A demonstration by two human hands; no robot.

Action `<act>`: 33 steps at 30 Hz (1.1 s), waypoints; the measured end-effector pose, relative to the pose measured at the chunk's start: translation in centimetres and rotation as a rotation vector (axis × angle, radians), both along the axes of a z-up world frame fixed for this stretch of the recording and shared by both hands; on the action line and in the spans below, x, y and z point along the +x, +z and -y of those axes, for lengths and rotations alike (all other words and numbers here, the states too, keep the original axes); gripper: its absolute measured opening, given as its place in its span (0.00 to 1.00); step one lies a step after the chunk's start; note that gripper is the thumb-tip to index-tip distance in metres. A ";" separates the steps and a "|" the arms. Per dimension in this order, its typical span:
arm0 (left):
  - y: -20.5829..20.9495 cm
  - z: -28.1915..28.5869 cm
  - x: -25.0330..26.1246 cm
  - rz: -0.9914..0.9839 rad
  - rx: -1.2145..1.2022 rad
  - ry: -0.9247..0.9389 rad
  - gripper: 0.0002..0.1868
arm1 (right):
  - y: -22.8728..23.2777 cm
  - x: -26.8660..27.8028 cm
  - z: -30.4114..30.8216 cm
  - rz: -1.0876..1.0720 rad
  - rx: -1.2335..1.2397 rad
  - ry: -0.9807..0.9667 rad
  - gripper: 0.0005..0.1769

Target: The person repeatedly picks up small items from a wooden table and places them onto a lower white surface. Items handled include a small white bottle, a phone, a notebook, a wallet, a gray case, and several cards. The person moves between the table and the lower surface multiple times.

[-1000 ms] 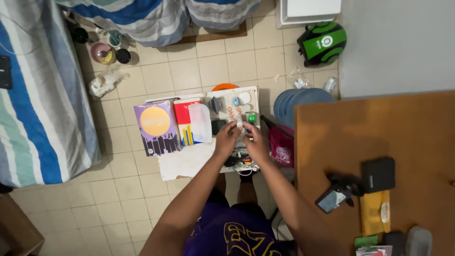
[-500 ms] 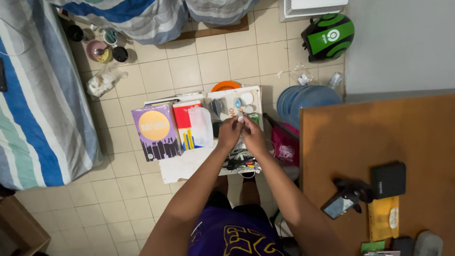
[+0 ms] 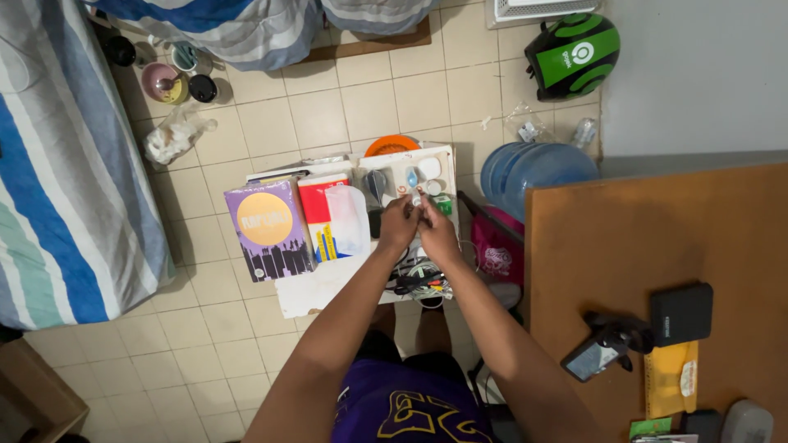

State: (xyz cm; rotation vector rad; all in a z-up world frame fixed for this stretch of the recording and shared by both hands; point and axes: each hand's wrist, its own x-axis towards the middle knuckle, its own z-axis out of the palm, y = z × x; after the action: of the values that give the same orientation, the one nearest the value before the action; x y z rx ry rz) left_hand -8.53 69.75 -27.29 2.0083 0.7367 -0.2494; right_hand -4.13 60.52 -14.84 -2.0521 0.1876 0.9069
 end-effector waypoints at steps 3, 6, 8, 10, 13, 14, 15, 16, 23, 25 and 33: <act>-1.6 0.1 -0.4 -0.025 0.007 -0.001 0.24 | 1.7 0.4 0.1 -0.032 0.067 -0.071 0.32; 3.1 0.0 0.6 -0.018 0.005 0.018 0.25 | 0.9 0.0 0.8 -0.029 0.031 -0.048 0.35; 3.2 -0.1 0.2 -0.007 0.011 0.015 0.25 | 2.2 -0.2 0.6 -0.008 0.071 -0.085 0.34; 2.9 -0.4 -0.3 0.006 0.018 0.010 0.25 | 2.5 -0.4 0.7 0.015 0.113 -0.121 0.33; 4.2 -0.4 -0.9 -0.040 -0.031 0.011 0.26 | 5.1 -0.7 1.4 0.009 0.240 -0.165 0.34; 6.3 -0.4 -0.9 -0.057 -0.097 0.025 0.25 | 8.4 -0.7 1.4 0.007 0.263 -0.142 0.34; 8.4 -0.5 -0.7 -0.071 -0.162 0.037 0.24 | 11.7 -0.5 1.4 0.010 0.287 -0.119 0.34; 9.7 -0.7 -1.1 -0.064 -0.162 0.032 0.24 | 11.1 -1.0 2.3 0.017 0.288 -0.123 0.34; 14.9 -1.8 -4.2 -0.091 -0.267 0.073 0.21 | 8.5 -4.7 7.8 0.102 0.300 -0.134 0.26; 15.9 -2.0 -5.0 -0.092 -0.276 0.084 0.22 | 9.0 -5.6 9.2 0.119 0.325 -0.150 0.26; 18.2 -1.2 -6.8 -0.079 -0.320 0.091 0.19 | 11.2 -8.1 12.6 0.097 0.317 -0.145 0.24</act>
State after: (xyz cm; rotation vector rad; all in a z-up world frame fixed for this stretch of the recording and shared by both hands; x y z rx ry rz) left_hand -15.30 70.97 -9.07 1.6664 0.7827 -0.3710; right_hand -12.21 47.94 -3.68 -1.7587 0.1283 0.6978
